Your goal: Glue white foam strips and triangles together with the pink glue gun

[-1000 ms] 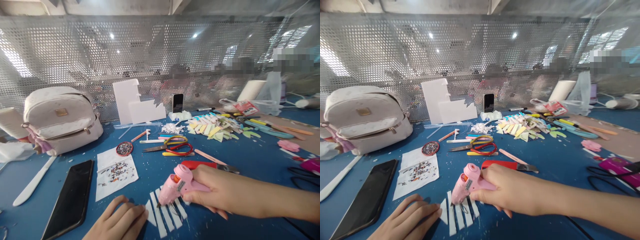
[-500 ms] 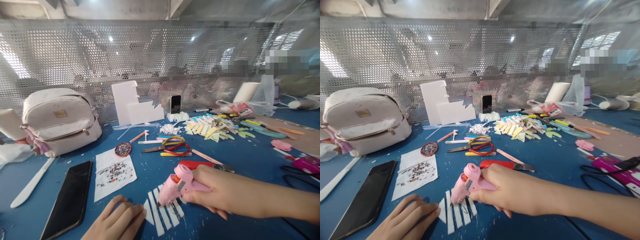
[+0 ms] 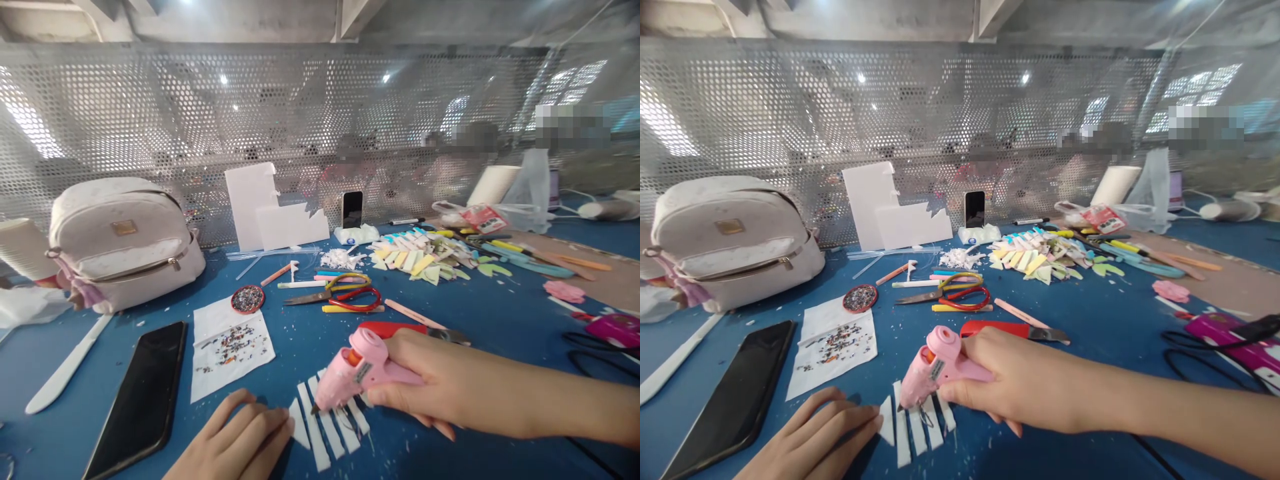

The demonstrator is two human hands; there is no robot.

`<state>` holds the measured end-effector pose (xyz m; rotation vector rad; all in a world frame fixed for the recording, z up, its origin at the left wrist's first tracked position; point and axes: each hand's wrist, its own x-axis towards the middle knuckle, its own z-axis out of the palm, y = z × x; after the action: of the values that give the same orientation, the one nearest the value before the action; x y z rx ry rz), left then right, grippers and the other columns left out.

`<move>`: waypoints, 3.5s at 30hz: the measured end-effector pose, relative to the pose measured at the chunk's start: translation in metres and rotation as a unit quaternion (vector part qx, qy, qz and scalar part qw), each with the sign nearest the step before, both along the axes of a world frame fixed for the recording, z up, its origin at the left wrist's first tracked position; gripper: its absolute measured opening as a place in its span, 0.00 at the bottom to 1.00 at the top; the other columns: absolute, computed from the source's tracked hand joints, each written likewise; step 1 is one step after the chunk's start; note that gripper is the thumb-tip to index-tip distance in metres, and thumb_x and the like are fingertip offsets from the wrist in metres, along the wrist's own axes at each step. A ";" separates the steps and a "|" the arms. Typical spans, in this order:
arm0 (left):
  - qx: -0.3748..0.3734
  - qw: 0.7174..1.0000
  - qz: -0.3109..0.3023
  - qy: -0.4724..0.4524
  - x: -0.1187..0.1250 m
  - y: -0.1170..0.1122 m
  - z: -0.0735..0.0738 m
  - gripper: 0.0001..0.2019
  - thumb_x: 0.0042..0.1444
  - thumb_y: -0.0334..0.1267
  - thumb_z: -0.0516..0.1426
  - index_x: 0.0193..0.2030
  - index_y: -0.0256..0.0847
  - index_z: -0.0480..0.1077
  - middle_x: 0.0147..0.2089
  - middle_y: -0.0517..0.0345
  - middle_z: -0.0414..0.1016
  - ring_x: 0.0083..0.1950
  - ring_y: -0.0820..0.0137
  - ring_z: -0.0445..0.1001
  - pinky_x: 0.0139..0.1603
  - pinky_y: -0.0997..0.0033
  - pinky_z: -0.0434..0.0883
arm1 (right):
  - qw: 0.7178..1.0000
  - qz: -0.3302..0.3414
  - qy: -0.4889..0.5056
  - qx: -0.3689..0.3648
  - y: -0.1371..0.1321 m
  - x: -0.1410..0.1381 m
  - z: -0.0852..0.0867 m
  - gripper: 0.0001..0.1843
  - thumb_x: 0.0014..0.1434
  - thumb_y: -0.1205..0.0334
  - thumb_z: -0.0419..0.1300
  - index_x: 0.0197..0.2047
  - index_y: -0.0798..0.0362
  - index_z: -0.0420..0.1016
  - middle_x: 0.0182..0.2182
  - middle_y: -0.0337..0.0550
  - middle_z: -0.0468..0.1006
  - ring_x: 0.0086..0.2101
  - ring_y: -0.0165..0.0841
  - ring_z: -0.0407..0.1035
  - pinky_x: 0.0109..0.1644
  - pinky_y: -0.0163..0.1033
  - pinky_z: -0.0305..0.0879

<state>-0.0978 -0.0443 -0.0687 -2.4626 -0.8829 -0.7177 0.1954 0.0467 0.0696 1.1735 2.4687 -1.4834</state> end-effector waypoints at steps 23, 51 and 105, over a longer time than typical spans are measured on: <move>-0.013 1.000 -0.004 -0.026 0.005 0.003 0.007 0.20 0.73 0.32 0.42 0.52 0.38 0.75 0.46 0.59 0.76 0.46 0.73 0.71 0.71 0.64 0.51 | 0.997 0.003 -0.074 0.016 0.001 -0.008 -0.005 0.17 0.65 0.49 0.53 0.36 0.55 0.70 0.20 0.33 0.68 0.19 0.25 0.64 0.23 0.27 0.59; -0.006 1.000 0.007 -0.028 0.005 0.003 0.005 0.18 0.72 0.33 0.43 0.53 0.40 0.74 0.45 0.60 0.77 0.46 0.74 0.72 0.72 0.65 0.53 | 0.999 0.002 -0.046 0.024 0.005 -0.002 -0.004 0.18 0.66 0.49 0.54 0.45 0.54 0.76 0.21 0.33 0.67 0.19 0.25 0.64 0.22 0.27 0.58; 0.009 1.000 -0.007 -0.026 0.003 0.004 0.006 0.21 0.72 0.31 0.41 0.52 0.38 0.75 0.46 0.57 0.76 0.44 0.73 0.72 0.67 0.64 0.59 | 0.999 0.002 -0.032 0.010 0.005 -0.005 -0.006 0.18 0.64 0.47 0.57 0.43 0.54 0.77 0.20 0.33 0.67 0.19 0.26 0.63 0.21 0.28 0.56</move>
<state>-0.0945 -0.0400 -0.0629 -2.4458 -0.8765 -0.7953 0.1902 0.0522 0.0636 1.2004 2.4485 -1.3992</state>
